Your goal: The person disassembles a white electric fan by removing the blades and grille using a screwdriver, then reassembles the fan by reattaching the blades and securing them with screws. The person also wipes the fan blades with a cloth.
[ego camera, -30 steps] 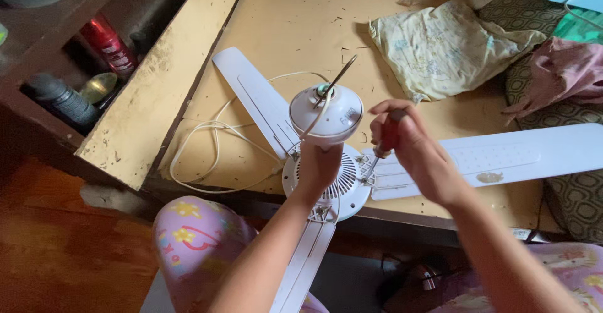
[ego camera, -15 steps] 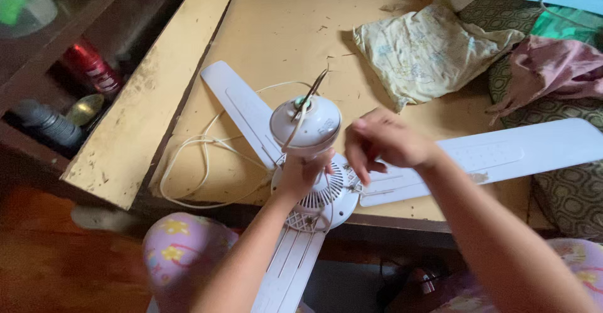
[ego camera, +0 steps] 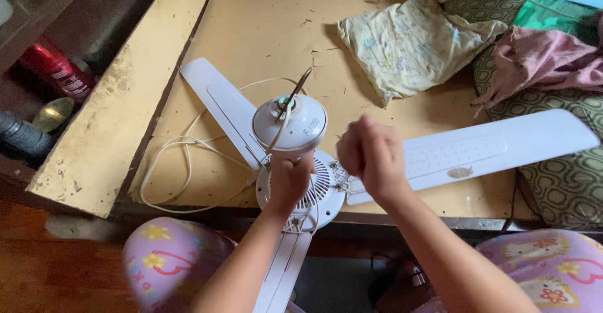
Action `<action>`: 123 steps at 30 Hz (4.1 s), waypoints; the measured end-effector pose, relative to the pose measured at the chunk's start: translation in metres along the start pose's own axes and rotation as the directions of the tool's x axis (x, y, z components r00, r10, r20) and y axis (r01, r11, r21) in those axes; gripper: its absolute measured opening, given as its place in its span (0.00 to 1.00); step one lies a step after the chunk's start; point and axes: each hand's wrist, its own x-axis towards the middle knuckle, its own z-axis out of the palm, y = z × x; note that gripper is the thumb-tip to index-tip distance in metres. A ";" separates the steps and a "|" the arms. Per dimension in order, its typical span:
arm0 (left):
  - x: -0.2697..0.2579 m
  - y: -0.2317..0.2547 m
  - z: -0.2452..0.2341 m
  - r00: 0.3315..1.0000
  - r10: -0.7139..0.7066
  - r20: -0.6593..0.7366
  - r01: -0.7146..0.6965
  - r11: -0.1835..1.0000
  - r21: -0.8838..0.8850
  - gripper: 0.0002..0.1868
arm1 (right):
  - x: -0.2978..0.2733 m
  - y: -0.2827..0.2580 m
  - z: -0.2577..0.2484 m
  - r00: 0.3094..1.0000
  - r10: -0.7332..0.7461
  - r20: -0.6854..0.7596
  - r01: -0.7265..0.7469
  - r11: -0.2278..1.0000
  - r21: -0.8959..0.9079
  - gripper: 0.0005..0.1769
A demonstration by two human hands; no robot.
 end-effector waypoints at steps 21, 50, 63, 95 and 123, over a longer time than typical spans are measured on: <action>-0.034 0.023 -0.032 0.958 0.179 -0.223 -0.085 0.923 0.376 0.33 | 0.004 -0.030 0.025 0.992 0.123 -0.037 -0.128 0.963 -0.236 0.12; 0.001 0.110 0.036 0.962 -0.070 0.263 0.051 0.996 0.079 0.17 | 0.026 -0.079 -0.032 0.816 0.368 0.446 -0.157 0.884 -0.441 0.30; -0.004 0.101 0.048 0.984 -0.049 0.174 0.044 0.999 0.030 0.09 | -0.017 -0.056 0.013 0.988 -0.148 -0.043 0.073 0.692 -0.718 0.15; 0.000 0.103 0.069 0.992 -0.120 -0.030 0.123 0.982 0.140 0.07 | 0.008 -0.067 0.012 0.971 -0.205 0.125 0.202 0.416 -0.887 0.18; 0.008 0.083 0.061 0.998 0.021 0.056 -0.006 0.966 -0.258 0.08 | 0.002 -0.039 -0.045 0.965 0.141 0.220 -0.082 0.962 -0.259 0.16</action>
